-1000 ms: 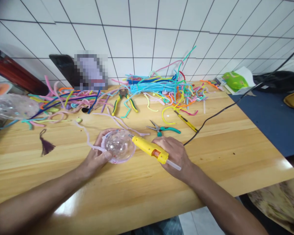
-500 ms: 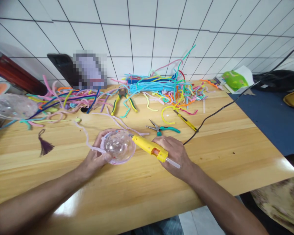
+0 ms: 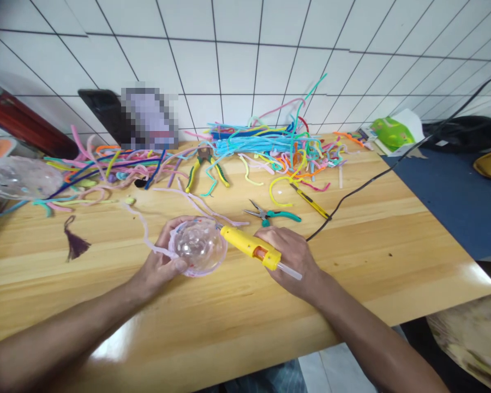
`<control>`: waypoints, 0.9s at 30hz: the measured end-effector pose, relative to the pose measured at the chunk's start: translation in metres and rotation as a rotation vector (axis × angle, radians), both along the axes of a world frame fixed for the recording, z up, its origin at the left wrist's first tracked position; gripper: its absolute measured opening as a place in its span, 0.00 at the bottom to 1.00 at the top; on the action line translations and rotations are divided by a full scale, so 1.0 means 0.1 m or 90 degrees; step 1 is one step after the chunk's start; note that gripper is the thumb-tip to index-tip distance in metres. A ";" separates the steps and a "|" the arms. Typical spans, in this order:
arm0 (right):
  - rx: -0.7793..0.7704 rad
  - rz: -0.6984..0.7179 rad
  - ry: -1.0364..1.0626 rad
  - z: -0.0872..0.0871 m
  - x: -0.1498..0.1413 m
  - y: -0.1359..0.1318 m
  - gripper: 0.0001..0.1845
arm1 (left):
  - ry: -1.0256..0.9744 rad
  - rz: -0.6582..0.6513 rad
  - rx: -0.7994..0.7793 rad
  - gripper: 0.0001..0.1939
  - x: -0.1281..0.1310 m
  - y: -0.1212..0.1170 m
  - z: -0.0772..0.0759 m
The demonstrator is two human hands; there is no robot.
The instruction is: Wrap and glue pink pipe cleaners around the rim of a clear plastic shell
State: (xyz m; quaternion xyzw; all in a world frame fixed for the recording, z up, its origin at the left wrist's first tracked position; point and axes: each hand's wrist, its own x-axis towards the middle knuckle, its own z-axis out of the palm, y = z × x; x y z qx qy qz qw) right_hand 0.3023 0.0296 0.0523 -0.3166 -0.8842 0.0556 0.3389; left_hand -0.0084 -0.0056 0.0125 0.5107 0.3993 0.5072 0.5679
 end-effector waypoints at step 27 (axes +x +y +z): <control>-0.022 -0.009 -0.002 0.03 0.01 -0.01 0.11 | -0.002 0.013 -0.007 0.41 -0.01 0.01 -0.03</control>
